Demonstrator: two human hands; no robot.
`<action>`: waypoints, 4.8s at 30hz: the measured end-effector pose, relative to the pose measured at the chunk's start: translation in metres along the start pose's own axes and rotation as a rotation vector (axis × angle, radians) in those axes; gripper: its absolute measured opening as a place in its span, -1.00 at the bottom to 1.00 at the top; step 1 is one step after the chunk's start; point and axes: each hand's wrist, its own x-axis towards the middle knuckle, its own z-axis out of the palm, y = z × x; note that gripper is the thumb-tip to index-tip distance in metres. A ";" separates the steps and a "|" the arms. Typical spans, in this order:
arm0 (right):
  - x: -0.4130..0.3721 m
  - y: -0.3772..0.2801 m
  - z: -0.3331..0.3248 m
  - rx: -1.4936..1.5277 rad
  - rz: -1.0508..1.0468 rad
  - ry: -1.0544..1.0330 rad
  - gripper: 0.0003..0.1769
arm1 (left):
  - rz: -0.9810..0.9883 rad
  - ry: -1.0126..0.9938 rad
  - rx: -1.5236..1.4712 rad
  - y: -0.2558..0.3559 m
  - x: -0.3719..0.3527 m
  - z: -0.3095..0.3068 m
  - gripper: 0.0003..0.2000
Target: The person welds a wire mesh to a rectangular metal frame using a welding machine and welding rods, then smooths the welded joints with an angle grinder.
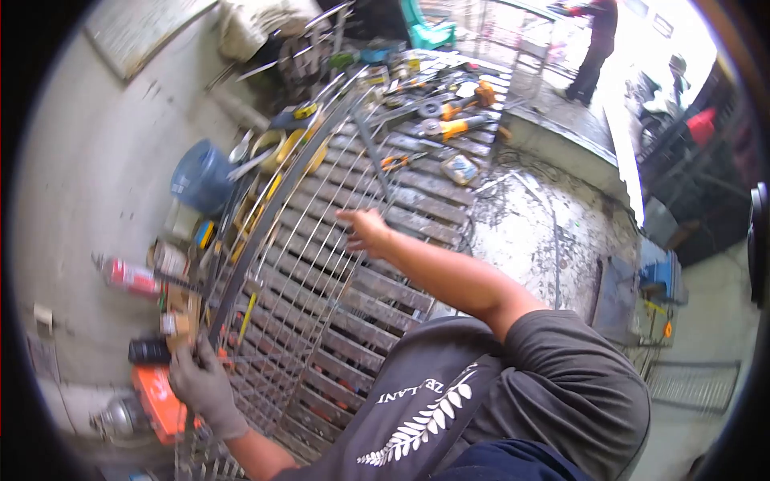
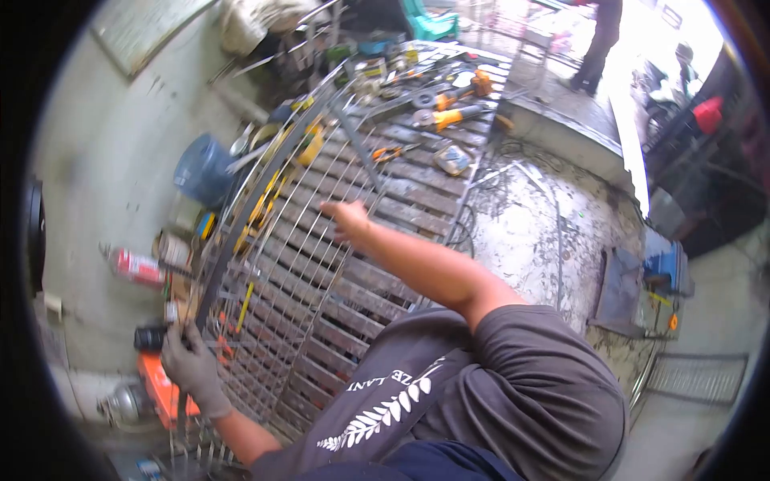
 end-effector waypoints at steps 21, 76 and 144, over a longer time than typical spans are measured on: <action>-0.164 -0.090 -0.130 0.383 -0.033 0.056 -0.67 | 0.453 0.606 -0.091 0.083 0.023 -0.062 -0.60; -0.503 -0.255 -1.026 0.832 -0.872 1.367 -0.91 | 1.281 0.123 -1.556 1.299 0.146 0.061 -0.64; 0.152 -0.923 -1.414 0.176 -0.590 0.658 0.24 | -0.061 -0.933 -1.069 1.536 0.201 0.523 -0.50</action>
